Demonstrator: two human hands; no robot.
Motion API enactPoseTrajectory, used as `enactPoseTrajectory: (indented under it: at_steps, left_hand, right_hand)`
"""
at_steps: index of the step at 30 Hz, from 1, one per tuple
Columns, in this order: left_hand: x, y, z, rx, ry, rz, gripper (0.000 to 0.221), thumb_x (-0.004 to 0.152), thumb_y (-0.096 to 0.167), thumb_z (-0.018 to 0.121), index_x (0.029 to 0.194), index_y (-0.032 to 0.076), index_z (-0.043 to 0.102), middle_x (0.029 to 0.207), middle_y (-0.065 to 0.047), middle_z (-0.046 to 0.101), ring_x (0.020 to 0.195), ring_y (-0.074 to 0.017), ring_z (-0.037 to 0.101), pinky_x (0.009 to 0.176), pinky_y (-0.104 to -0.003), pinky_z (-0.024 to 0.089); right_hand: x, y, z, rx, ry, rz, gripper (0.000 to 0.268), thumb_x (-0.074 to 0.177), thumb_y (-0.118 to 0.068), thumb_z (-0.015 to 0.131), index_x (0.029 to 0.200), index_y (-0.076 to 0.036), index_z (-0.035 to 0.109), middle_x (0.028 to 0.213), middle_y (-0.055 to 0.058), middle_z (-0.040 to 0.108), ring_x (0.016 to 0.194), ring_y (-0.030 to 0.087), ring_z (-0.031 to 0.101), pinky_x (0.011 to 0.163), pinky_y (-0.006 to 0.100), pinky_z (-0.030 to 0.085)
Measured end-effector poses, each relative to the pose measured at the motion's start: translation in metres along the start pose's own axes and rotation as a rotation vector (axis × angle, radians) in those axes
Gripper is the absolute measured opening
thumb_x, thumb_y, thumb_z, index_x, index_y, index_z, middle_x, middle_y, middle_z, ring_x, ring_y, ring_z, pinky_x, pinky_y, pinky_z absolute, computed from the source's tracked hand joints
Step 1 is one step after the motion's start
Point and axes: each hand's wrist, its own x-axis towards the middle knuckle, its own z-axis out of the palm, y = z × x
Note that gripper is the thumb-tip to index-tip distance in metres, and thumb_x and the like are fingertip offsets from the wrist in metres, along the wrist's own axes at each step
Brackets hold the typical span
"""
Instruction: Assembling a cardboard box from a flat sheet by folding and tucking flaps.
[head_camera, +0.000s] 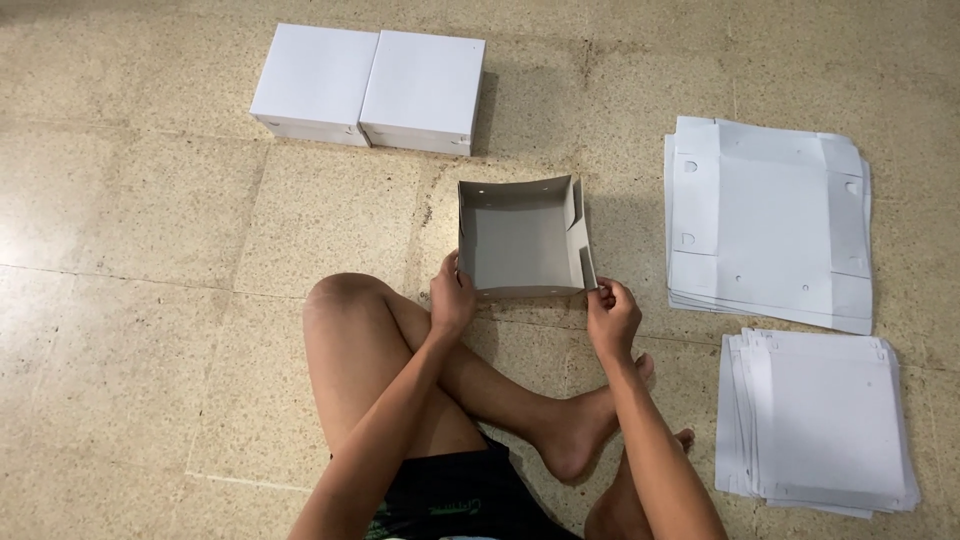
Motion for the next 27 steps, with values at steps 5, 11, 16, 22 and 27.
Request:
enactPoseTrajectory:
  at_steps: [5,11,16,22,27]
  left_hand:
    - [0.004,-0.003,0.003,-0.111,0.017,0.038,0.046,0.1,0.003,0.04,0.145,-0.005,0.04,0.134,-0.035,0.055,0.124,-0.0522,0.053,0.093,-0.065,0.058]
    - [0.008,-0.004,0.009,-0.193,-0.068,0.041,0.054,0.098,0.015,0.052,0.148,-0.003,0.04,0.143,-0.034,0.048,0.133,-0.0503,0.046,0.106,-0.059,0.051]
    - [-0.03,0.048,-0.009,-0.037,-0.308,0.176,0.075,0.094,0.031,0.042,0.159,0.006,0.014,0.143,-0.036,0.047,0.128,-0.0517,0.053,0.105,-0.065,0.049]
    - [-0.014,-0.014,0.03,0.534,-0.436,0.833,0.076,0.078,0.014,0.055,0.152,0.017,0.039,0.117,-0.025,0.051,0.104,-0.0492,0.063,0.09,-0.055,0.052]
    - [-0.01,-0.027,0.045,0.64,-0.022,1.292,0.007,0.091,0.022,0.066,0.093,0.02,0.06,0.102,-0.005,0.048,0.103,-0.027,0.053,0.093,-0.041,0.044]
  right_hand:
    - [-0.017,-0.043,-0.006,-0.063,-0.154,-0.176,0.041,0.087,-0.003,0.06,0.128,-0.001,0.063,0.113,0.021,0.055,0.103,0.042,0.061,0.082,0.053,0.054]
    - [-0.024,-0.062,-0.008,-0.015,-0.272,-0.115,0.044,0.099,-0.011,0.057,0.141,0.002,0.049,0.129,0.025,0.05,0.118,0.045,0.059,0.097,0.057,0.054]
    - [-0.009,-0.022,-0.002,-0.011,-0.056,-0.042,0.049,0.101,-0.01,0.054,0.143,0.006,0.036,0.129,0.03,0.045,0.118,0.049,0.055,0.098,0.06,0.051]
    - [0.003,-0.015,-0.018,0.051,0.064,0.222,0.064,0.1,-0.007,0.047,0.155,0.006,0.018,0.147,0.03,0.029,0.141,0.046,0.035,0.116,0.053,0.033]
    - [0.003,-0.004,-0.011,0.068,0.065,0.188,0.061,0.095,-0.001,0.053,0.153,0.002,0.033,0.144,0.027,0.029,0.131,0.043,0.045,0.107,0.054,0.043]
